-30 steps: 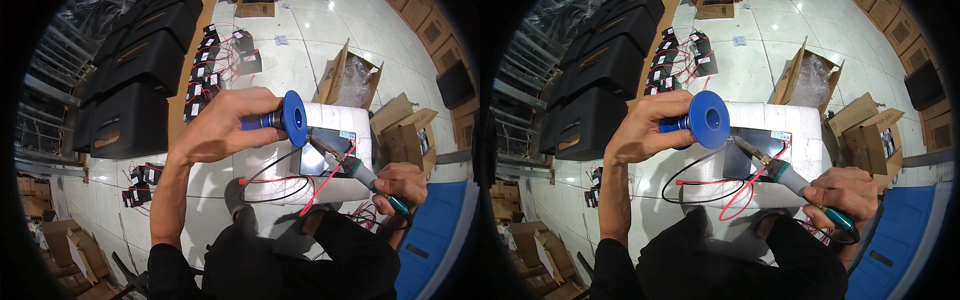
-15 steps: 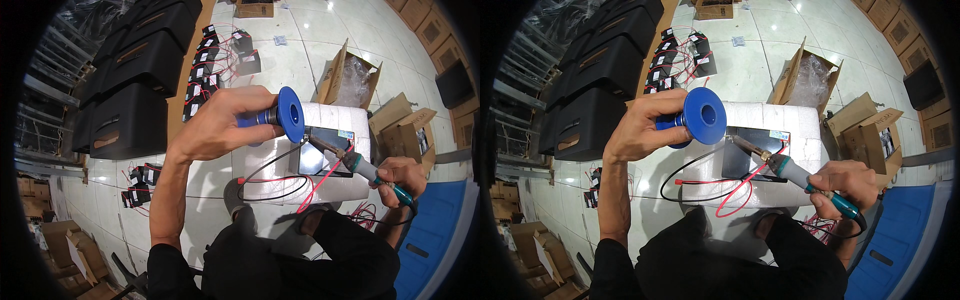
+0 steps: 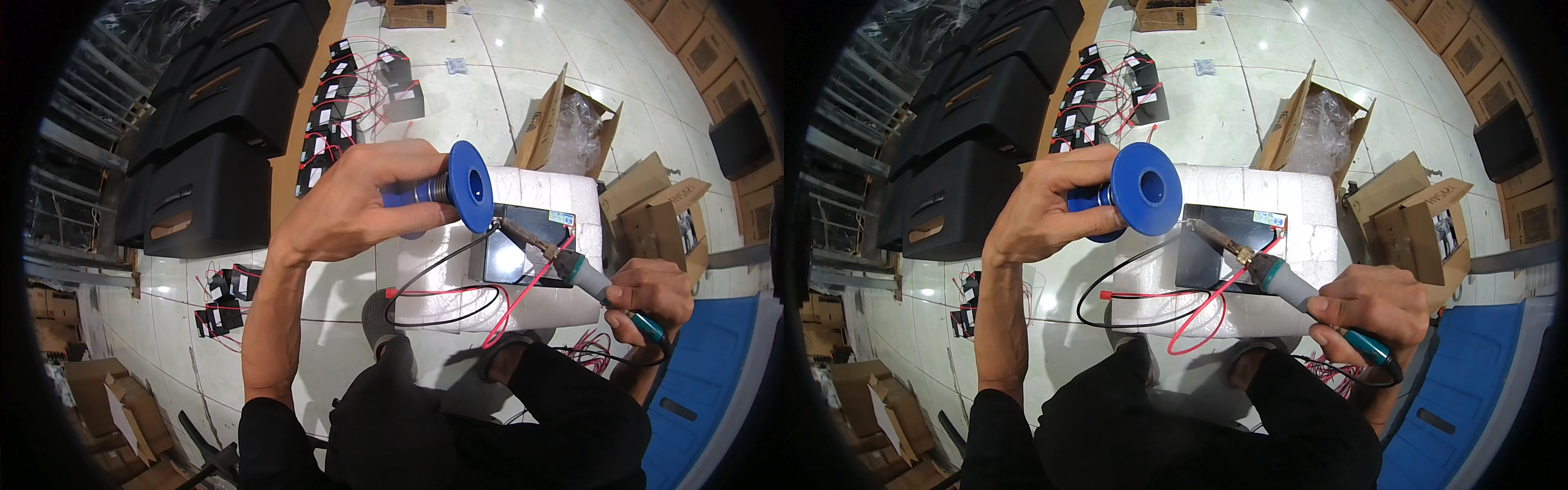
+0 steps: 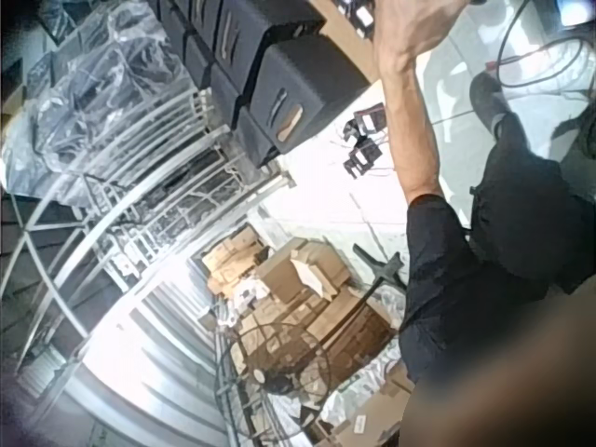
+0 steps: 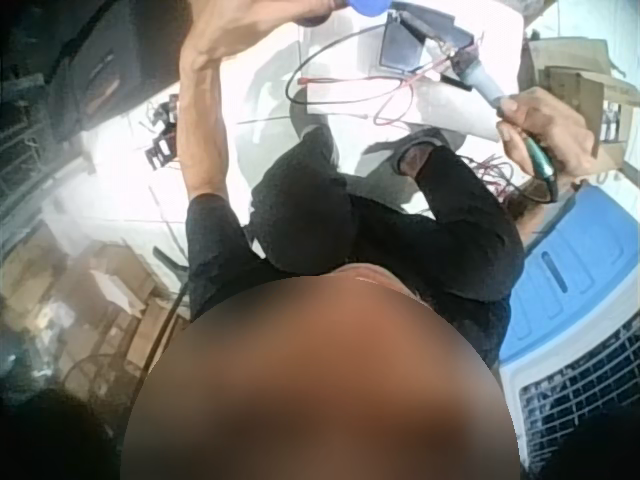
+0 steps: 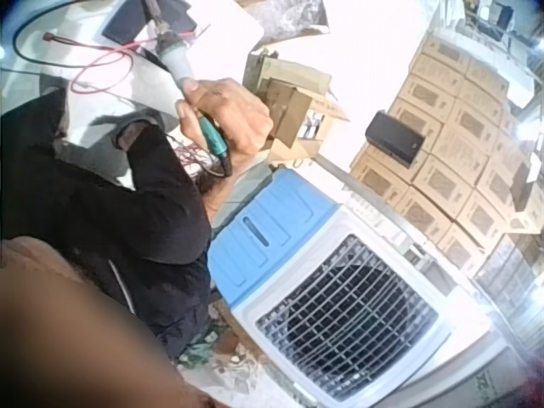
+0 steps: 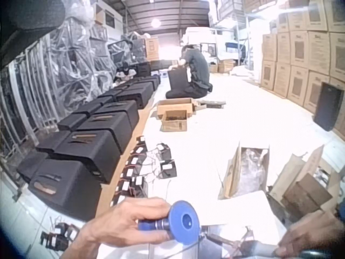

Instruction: The person sits on the floor and uses a soldering iron and solder to attach red and black wires to terminals on small black battery packs. The person repeatedly heats the connection points and applies solder to secure the wires.

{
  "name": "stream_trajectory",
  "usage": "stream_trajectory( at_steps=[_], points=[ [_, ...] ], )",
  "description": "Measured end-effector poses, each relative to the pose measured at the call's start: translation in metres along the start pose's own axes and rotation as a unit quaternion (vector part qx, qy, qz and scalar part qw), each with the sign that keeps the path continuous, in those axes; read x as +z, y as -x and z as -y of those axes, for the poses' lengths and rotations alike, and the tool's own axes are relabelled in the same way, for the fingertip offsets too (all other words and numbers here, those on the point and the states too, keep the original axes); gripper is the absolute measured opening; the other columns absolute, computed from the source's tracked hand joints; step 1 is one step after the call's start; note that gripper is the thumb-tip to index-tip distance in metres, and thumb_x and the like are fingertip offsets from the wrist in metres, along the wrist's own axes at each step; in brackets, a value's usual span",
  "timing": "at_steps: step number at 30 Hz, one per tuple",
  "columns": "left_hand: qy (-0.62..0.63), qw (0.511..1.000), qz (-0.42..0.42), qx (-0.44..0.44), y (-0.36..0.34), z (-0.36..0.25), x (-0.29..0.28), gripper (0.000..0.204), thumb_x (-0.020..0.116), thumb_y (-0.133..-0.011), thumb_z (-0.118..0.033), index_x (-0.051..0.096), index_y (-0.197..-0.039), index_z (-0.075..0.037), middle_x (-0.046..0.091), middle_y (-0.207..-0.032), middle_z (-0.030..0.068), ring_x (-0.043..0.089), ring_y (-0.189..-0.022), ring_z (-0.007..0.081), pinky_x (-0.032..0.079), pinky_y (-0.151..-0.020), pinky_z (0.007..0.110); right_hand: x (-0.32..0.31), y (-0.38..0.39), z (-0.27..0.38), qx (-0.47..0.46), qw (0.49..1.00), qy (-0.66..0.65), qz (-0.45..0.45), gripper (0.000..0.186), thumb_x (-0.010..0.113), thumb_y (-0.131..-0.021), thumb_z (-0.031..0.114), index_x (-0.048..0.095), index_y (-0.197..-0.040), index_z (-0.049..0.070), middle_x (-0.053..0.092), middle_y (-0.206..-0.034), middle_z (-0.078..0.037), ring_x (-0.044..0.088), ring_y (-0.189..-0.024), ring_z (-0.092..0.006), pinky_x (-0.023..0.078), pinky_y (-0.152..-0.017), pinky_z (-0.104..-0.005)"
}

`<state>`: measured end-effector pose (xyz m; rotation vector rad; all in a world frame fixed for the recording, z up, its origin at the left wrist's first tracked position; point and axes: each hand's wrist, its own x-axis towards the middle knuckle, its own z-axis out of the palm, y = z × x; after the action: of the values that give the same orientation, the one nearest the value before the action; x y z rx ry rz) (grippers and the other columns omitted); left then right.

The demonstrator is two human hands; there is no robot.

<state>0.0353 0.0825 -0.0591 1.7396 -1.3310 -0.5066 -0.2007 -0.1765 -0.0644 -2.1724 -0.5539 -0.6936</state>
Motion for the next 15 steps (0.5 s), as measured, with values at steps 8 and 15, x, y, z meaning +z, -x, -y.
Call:
stream_trajectory(
  at_steps=[8,15],
  points=[
    [-0.015,0.999,-0.019,-0.026,0.008,0.004,-0.004,0.032,0.078,-0.074,-0.016,0.073,-0.101,0.001,0.070,-0.102,0.0109,0.065,-0.094,0.0204,0.049,-0.088,0.033,-0.001,0.001,0.001,0.002,1.000,0.010,0.014,0.018,0.076,-0.075,0.011,0.066,-0.081,-0.003,0.065,-0.065,-0.014,0.064,-0.051,-0.0224,0.050,-0.045,-0.0304],
    [-0.014,0.999,-0.039,-0.028,0.012,0.002,-0.004,0.032,0.079,-0.072,-0.018,0.073,-0.098,0.001,0.070,-0.099,0.0104,0.065,-0.093,0.0213,0.049,-0.088,0.033,-0.001,-0.001,0.003,0.004,1.000,0.007,0.019,0.017,0.075,-0.077,0.012,0.066,-0.079,-0.003,0.065,-0.065,-0.014,0.064,-0.051,-0.0223,0.049,-0.045,-0.0303]
  ],
)
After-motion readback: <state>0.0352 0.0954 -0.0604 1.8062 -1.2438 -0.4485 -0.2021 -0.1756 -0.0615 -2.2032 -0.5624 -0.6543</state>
